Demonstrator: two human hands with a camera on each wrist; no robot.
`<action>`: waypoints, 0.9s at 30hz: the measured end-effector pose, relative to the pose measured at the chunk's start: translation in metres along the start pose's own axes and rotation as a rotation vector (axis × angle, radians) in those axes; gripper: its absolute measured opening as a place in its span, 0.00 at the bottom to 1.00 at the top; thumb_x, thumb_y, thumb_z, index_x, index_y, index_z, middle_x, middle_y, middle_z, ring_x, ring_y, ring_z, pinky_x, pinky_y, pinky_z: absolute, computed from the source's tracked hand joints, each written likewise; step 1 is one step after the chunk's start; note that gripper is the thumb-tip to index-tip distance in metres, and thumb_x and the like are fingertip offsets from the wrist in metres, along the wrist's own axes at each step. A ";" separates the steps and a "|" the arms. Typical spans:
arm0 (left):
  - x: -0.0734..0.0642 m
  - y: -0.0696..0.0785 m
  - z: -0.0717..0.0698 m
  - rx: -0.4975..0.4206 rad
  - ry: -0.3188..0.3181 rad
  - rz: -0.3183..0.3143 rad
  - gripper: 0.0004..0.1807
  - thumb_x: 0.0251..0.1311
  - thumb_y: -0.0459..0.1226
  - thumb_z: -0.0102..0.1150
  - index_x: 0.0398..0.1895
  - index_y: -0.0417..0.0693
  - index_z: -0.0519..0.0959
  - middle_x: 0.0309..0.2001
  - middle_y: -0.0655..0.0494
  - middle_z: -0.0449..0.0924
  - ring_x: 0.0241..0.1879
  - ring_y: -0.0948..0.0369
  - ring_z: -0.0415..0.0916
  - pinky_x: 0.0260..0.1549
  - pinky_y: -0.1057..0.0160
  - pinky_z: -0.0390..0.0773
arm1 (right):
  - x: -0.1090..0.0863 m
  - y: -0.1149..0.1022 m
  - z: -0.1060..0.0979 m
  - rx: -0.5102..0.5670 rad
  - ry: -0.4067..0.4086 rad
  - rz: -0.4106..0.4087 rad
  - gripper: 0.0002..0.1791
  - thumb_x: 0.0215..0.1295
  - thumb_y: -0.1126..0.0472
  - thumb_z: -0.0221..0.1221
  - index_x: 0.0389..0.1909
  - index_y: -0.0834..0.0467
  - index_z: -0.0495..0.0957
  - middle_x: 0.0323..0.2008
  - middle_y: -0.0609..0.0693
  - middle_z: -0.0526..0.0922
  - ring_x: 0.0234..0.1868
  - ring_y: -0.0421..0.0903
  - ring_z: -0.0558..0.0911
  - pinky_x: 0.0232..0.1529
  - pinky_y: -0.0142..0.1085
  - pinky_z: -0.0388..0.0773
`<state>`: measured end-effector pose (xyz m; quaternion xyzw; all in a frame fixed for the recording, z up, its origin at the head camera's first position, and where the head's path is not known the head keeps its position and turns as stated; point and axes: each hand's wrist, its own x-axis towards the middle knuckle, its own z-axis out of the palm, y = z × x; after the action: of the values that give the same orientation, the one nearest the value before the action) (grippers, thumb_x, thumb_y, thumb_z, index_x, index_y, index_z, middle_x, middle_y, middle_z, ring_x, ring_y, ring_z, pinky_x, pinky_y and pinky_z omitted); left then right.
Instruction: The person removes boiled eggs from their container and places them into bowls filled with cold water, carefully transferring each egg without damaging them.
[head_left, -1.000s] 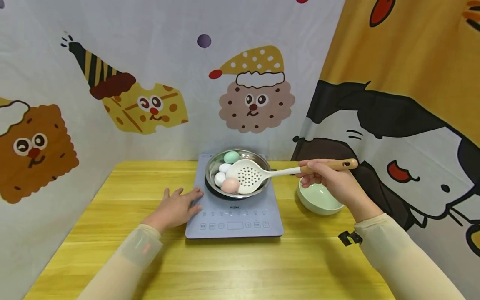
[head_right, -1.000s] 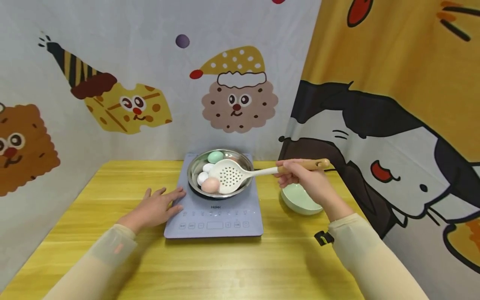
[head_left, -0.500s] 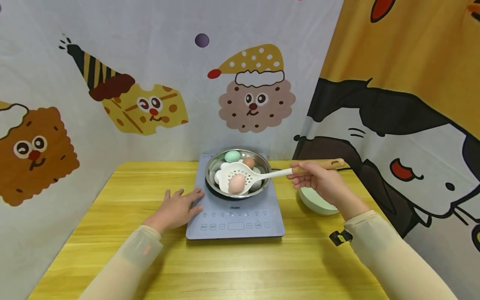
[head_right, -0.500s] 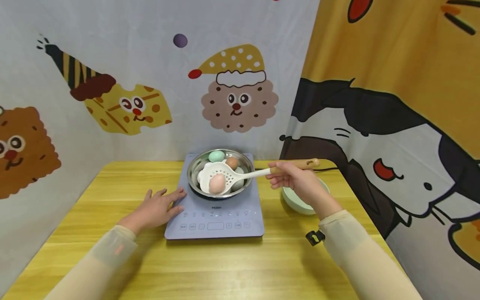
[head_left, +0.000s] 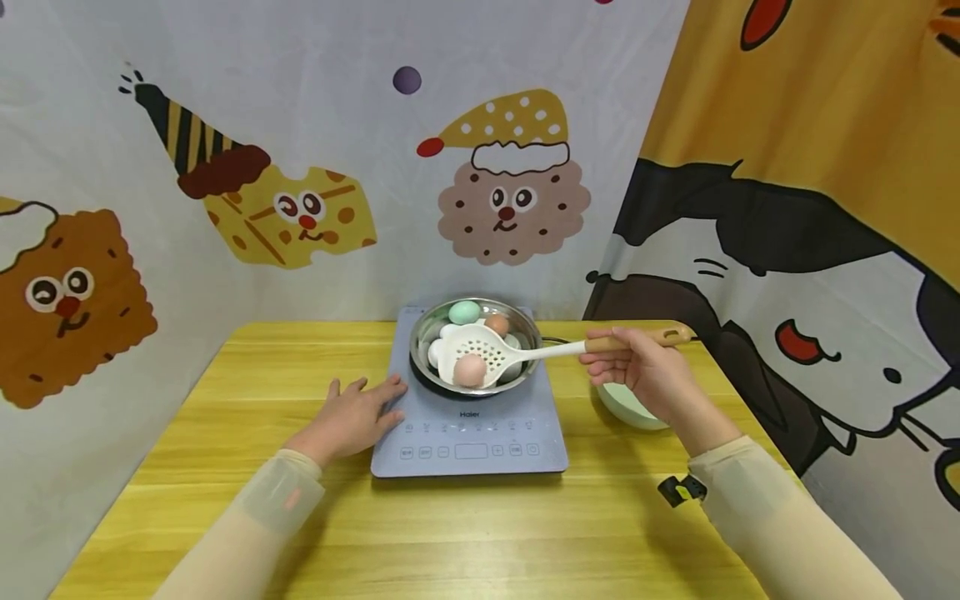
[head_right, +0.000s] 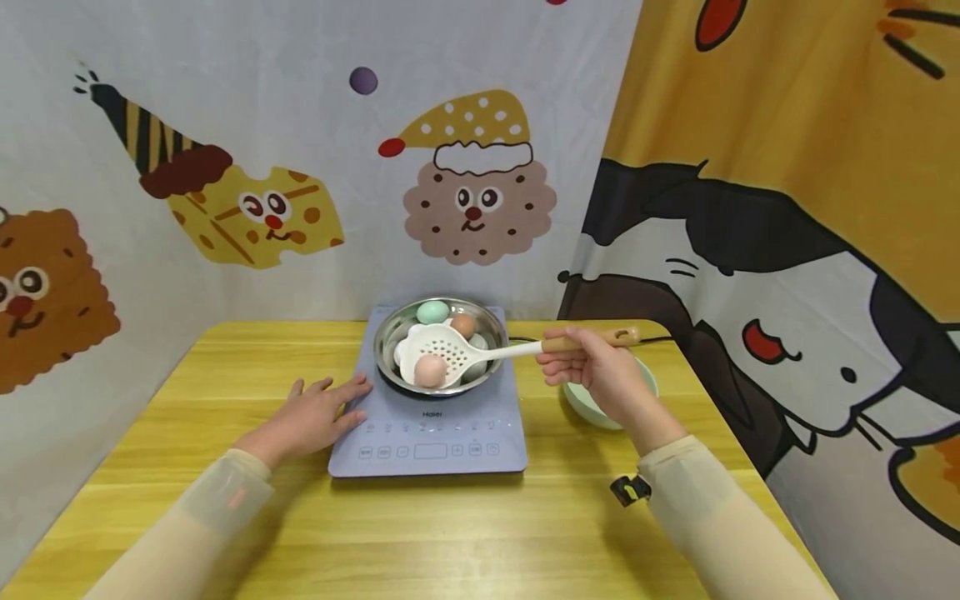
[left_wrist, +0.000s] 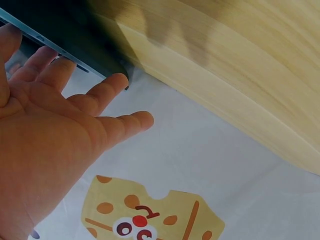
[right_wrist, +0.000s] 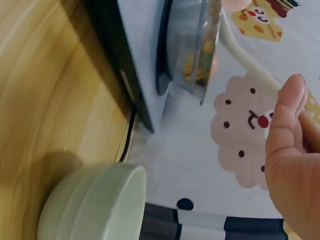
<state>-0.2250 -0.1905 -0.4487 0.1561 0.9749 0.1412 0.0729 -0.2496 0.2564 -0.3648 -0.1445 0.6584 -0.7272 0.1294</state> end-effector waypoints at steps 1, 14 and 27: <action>0.000 0.000 0.000 -0.002 -0.001 0.002 0.31 0.80 0.51 0.56 0.81 0.56 0.69 0.84 0.56 0.63 0.76 0.26 0.62 0.72 0.15 0.46 | -0.001 -0.001 0.001 0.008 0.020 0.006 0.22 0.89 0.52 0.45 0.53 0.56 0.87 0.43 0.55 0.94 0.40 0.45 0.93 0.45 0.38 0.91; 0.006 0.004 0.004 -0.016 -0.017 0.015 0.32 0.80 0.52 0.55 0.82 0.56 0.68 0.84 0.55 0.61 0.77 0.26 0.61 0.73 0.16 0.46 | -0.065 -0.044 -0.033 0.199 0.146 -0.084 0.25 0.89 0.56 0.43 0.53 0.65 0.87 0.43 0.60 0.94 0.41 0.49 0.94 0.45 0.39 0.92; 0.002 -0.003 0.002 -0.008 -0.004 0.012 0.31 0.81 0.52 0.53 0.82 0.55 0.68 0.84 0.55 0.61 0.76 0.25 0.62 0.72 0.15 0.48 | -0.144 -0.043 -0.100 0.151 0.532 -0.137 0.22 0.87 0.53 0.48 0.47 0.62 0.87 0.41 0.57 0.94 0.39 0.51 0.95 0.36 0.43 0.92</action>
<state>-0.2278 -0.1923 -0.4520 0.1618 0.9732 0.1453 0.0748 -0.1548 0.4070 -0.3370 0.0176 0.6018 -0.7937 -0.0870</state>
